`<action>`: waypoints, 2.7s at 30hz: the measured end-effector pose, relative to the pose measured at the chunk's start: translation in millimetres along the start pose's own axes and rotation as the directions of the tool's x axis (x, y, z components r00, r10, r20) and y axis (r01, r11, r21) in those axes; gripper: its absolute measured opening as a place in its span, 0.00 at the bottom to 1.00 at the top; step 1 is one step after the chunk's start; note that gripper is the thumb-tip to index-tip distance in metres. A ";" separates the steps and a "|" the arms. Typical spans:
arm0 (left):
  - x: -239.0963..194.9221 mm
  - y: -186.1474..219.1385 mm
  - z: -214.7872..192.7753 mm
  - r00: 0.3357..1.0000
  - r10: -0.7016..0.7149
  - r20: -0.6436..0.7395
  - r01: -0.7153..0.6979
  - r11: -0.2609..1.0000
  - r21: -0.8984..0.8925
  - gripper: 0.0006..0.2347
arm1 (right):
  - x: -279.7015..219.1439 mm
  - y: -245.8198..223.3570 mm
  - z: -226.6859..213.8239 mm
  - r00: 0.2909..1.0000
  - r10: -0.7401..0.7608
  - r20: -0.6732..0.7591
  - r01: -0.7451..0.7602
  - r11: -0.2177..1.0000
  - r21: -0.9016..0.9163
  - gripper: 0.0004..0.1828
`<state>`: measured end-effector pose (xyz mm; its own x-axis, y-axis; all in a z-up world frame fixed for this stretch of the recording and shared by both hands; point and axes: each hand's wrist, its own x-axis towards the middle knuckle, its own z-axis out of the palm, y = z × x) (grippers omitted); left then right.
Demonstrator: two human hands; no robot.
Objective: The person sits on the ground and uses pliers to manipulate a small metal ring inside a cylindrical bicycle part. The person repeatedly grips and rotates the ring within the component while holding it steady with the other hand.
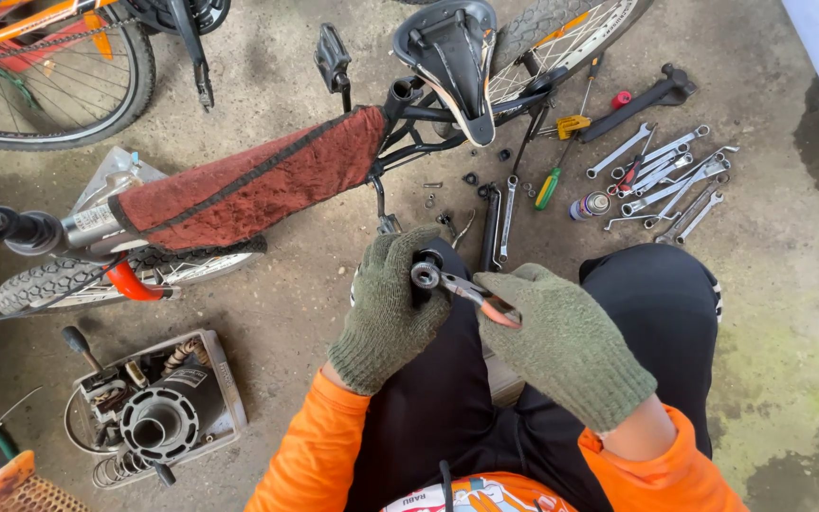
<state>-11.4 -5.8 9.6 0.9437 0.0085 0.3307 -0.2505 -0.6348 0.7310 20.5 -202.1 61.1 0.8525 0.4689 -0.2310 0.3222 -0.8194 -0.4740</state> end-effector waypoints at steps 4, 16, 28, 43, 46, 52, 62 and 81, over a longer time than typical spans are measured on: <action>-12.2 -13.8 1.4 0.995 -0.095 0.013 0.096 0.993 -0.067 0.26 | 0.5 4.8 -4.8 0.998 0.036 0.048 -0.045 0.980 0.193 0.22; 0.5 -3.4 -37.9 0.945 -0.094 0.312 0.138 0.983 -0.120 0.20 | 3.4 23.6 -0.3 0.970 0.084 0.227 -0.174 0.894 0.413 0.22; -6.0 -30.3 -8.2 0.962 0.035 0.269 -0.027 0.999 -0.034 0.22 | 11.8 -5.5 -7.3 0.885 0.179 0.430 -0.419 0.711 0.565 0.15; 1.6 6.2 -20.8 0.986 -0.134 0.103 0.153 0.967 -0.203 0.16 | 14.0 3.0 -5.2 0.996 -0.083 0.028 0.046 0.771 0.635 0.14; -0.6 -11.6 -15.9 0.998 -0.022 0.059 0.031 0.986 -0.161 0.14 | 15.3 2.9 -6.0 0.974 -0.210 -0.080 0.219 0.812 0.541 0.12; -6.1 3.0 0.1 0.996 -0.052 -0.073 0.035 0.975 -0.221 0.13 | 24.7 11.6 -5.5 0.808 -0.544 -0.225 0.578 0.805 0.134 0.12; -3.5 -0.9 -11.7 0.991 0.128 -0.026 -0.127 0.991 0.052 0.13 | 37.1 19.2 -4.0 0.989 0.065 0.135 -0.127 0.840 0.527 0.13; 45.5 2.5 -12.6 0.894 -0.062 0.444 0.376 0.645 -0.666 0.27 | 44.5 -3.6 -7.3 0.977 -0.139 -0.158 0.200 0.851 0.486 0.35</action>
<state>28.2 2.7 34.0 0.9549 -0.2964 -0.0149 0.0490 0.1081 0.9929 60.3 -180.7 58.8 0.8536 0.5203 -0.0251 0.2449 -0.4434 -0.8622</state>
